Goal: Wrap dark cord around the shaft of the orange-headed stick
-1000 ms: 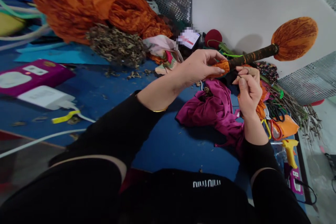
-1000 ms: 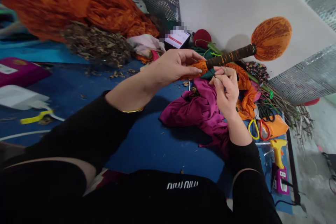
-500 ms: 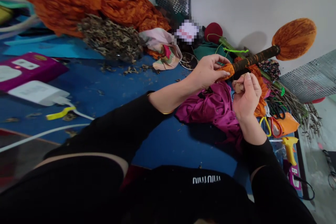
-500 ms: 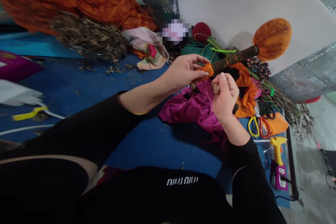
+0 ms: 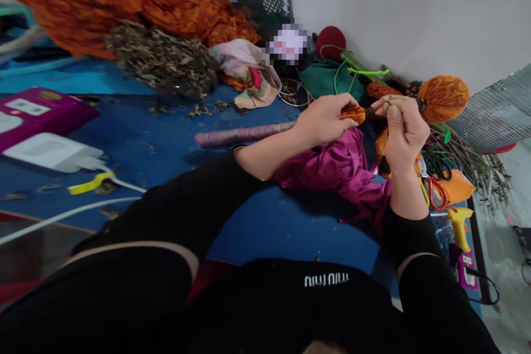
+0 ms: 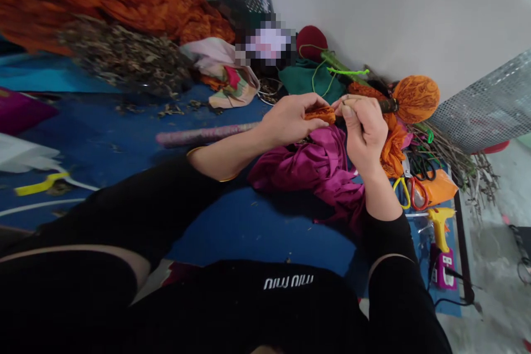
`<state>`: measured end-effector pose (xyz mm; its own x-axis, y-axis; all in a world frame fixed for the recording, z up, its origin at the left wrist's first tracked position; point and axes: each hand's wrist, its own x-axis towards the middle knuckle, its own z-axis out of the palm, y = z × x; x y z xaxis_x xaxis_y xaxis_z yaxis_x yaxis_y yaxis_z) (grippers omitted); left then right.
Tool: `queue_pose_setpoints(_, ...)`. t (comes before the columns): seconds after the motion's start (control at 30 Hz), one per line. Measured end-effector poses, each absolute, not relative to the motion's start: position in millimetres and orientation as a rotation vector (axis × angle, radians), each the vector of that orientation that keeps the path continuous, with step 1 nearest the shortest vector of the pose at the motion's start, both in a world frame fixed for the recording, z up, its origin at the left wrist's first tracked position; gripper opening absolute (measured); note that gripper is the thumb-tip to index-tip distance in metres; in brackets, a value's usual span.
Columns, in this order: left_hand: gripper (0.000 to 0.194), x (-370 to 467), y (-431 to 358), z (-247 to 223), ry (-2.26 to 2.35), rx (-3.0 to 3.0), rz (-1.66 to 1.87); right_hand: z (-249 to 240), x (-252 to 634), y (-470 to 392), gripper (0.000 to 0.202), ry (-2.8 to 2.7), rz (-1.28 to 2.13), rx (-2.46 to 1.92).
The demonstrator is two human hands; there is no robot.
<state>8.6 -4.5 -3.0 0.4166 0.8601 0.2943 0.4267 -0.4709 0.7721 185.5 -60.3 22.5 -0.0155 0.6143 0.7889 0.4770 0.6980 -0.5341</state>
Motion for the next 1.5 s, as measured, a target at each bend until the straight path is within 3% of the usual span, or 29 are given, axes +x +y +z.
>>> queue_pose_setpoints(0.2,0.034,6,-6,-3,1.065,2.085,0.902,26,192,-56,0.044,-1.641,0.322,-0.94)
queue_pose_setpoints(0.43,0.03,4,-13,3,1.032,2.091,0.879,20,191,-46,0.034,-1.708,0.344,-0.819)
queue_pose_setpoints(0.57,0.033,4,-18,6,1.069,2.146,0.831,16,193,-43,0.035,-1.657,0.46,-0.99)
queue_pose_setpoints(0.73,0.036,3,-21,9,1.141,2.195,0.784,16,193,-43,0.024,-1.454,0.622,-1.123)
queue_pose_setpoints(1.2,0.032,4,-26,12,1.16,2.234,0.769,13,191,-41,0.04,-1.562,0.461,-1.065)
queue_pose_setpoints(1.5,0.052,6,-31,9,1.196,2.37,0.735,18,196,-43,0.035,-1.653,0.468,-1.162)
